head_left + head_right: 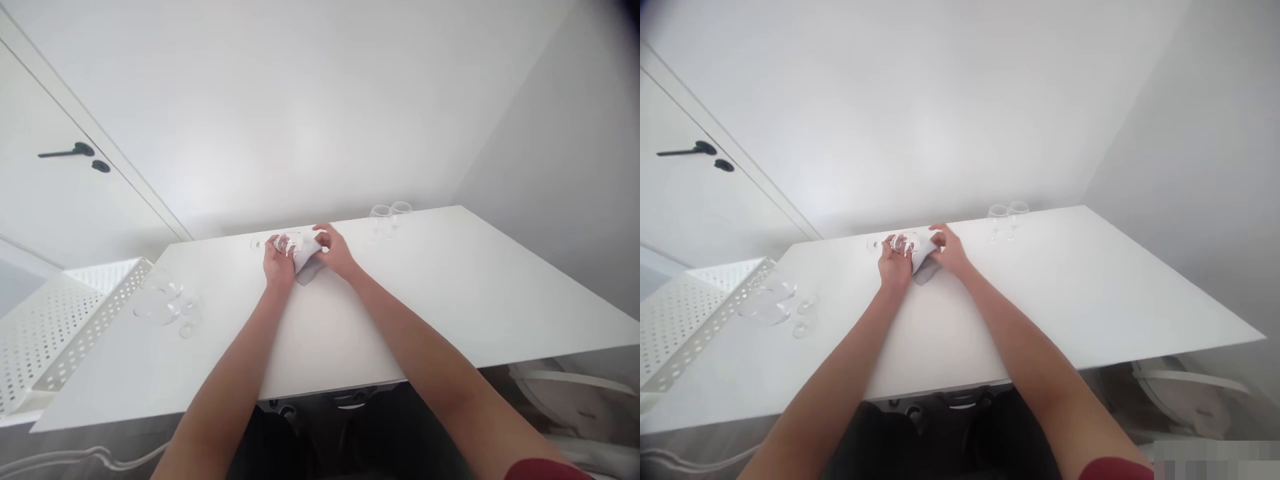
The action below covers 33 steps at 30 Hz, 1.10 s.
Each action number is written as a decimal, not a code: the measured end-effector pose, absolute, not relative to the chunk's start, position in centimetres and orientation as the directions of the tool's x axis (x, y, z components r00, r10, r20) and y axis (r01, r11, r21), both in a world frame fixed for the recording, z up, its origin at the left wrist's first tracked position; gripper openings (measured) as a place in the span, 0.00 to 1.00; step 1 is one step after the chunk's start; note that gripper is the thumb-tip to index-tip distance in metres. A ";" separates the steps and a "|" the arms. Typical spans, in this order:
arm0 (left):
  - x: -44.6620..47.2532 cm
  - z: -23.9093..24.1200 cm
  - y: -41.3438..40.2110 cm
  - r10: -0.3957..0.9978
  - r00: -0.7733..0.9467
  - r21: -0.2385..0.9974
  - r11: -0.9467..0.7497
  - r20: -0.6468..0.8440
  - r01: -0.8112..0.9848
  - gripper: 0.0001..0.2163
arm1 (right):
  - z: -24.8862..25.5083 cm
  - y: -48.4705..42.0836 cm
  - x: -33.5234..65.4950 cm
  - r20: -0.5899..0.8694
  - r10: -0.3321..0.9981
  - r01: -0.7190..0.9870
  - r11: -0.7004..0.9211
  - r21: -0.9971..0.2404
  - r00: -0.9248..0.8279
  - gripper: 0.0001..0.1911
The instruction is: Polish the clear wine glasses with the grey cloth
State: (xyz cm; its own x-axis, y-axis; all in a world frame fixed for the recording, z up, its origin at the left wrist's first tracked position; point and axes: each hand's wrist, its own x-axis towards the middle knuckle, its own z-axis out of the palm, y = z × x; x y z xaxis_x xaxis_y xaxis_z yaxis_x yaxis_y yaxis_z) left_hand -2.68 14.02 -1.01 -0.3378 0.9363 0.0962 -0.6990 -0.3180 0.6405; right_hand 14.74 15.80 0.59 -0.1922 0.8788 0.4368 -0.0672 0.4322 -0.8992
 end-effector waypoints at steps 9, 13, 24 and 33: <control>-2.8 -1.3 14.1 0.928 -0.354 0.682 -0.332 0.114 -0.652 0.12 | 0.1 17.1 14.6 -0.083 0.933 -0.392 0.066 -0.917 0.351 0.09; -2.6 -1.1 13.9 0.929 -0.354 0.686 -0.328 0.109 -0.650 0.11 | 0.3 16.6 14.6 -0.113 0.875 -0.350 0.068 -0.934 0.471 0.07; -1.9 -0.5 13.6 0.870 -0.464 0.789 -0.399 0.166 -0.467 0.13 | 0.5 15.5 13.0 -0.072 0.992 -0.448 -0.019 -0.894 0.100 0.15; -2.2 -0.6 13.6 0.834 -0.523 0.771 -0.448 0.177 -0.453 0.13 | 1.8 16.1 14.8 -0.040 0.975 -0.434 -0.134 -0.891 -0.220 0.18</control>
